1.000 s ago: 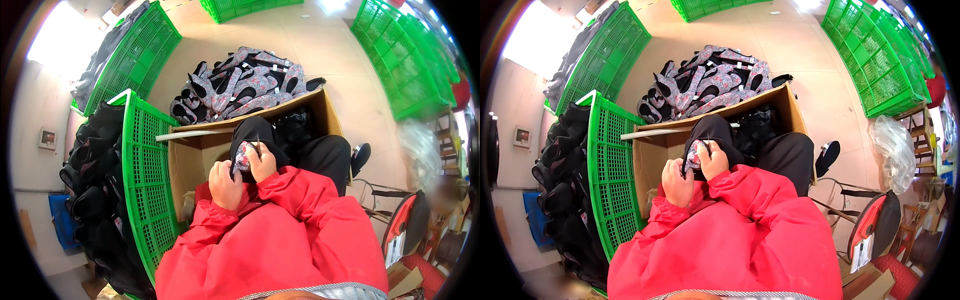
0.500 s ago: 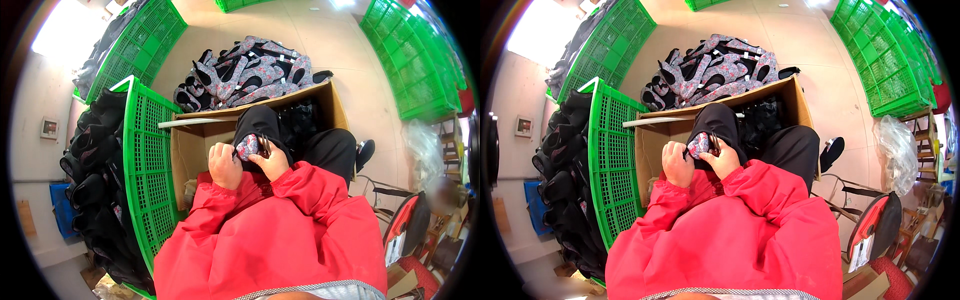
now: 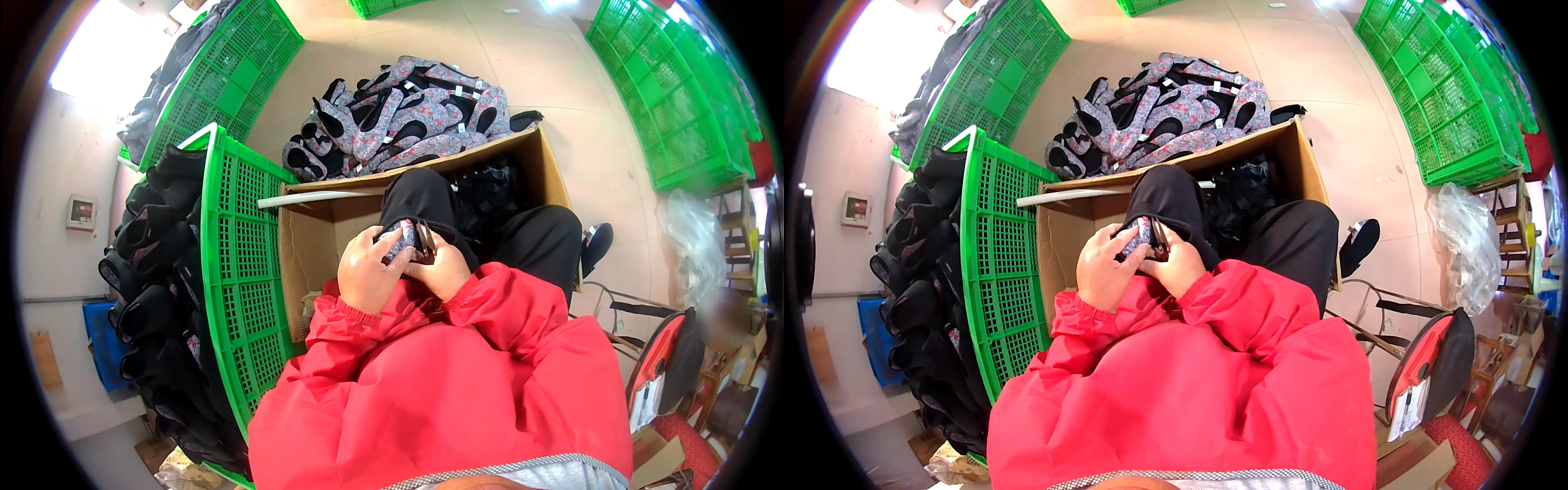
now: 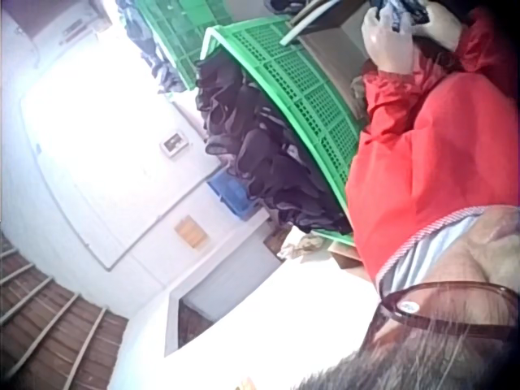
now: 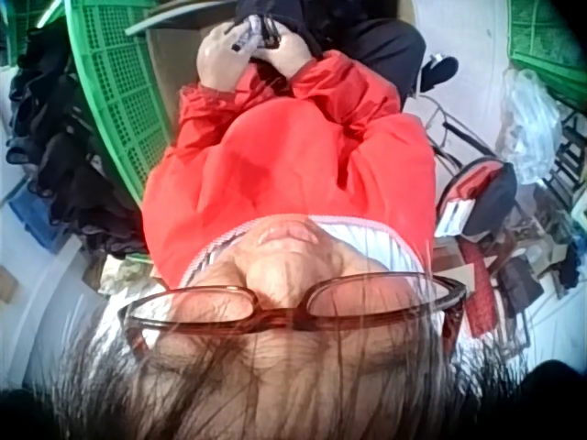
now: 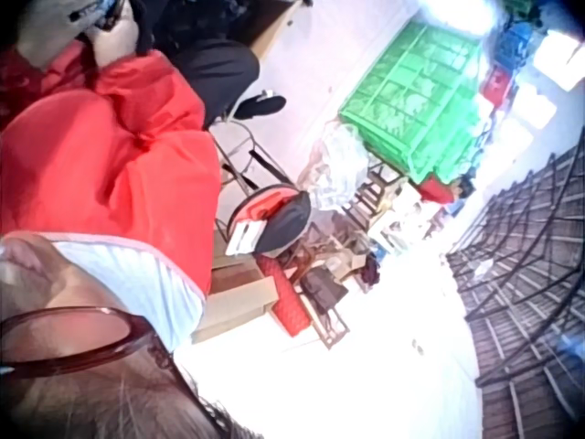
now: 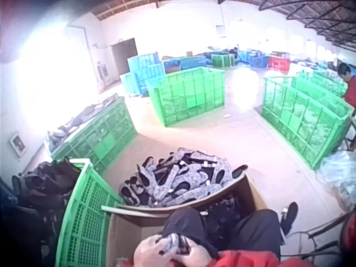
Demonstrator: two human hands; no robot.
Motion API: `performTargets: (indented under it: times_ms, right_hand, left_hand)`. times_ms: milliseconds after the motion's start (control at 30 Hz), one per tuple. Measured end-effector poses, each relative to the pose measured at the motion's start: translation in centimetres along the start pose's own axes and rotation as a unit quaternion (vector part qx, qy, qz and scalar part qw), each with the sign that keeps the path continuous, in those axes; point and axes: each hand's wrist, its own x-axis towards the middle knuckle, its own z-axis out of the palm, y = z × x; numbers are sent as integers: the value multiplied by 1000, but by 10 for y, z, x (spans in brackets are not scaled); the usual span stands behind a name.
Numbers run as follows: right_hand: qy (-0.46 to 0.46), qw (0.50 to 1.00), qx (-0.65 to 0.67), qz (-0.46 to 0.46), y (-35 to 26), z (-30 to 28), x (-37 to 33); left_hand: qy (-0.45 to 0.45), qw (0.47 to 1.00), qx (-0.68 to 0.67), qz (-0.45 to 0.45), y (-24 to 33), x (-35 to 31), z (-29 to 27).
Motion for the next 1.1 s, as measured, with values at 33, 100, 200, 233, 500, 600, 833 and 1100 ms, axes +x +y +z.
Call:
performTargets:
  times_ms: [33,100,200,233,500,600,833,1100]
  right_hand:
    - [-20,999,-20,-16,-1,-6,-1]
    - [-43,989,140,33,-23,-21,-7]
    - [18,990,133,30,-57,-60,0]
    - [44,995,84,19,-68,-68,4]
    - [-6,953,-302,-30,-14,-67,20]
    - [-22,952,-304,32,-10,-63,21]
    - [-19,966,-255,-38,-15,-51,23]
    - [-40,970,-237,-24,-19,-21,22]
  left_hand:
    - [-2,1000,5,6,1,1,-1]
    - [-5,1000,2,5,-2,-1,0]
    - [-10,1000,-11,-5,-5,-4,1]
    - [-12,1000,-8,-3,-6,-5,1]
    - [-58,989,106,80,19,-21,7]
    - [-47,986,133,88,15,-26,18]
    - [-10,992,105,65,2,-4,32]
    - [59,991,121,19,-48,35,55]
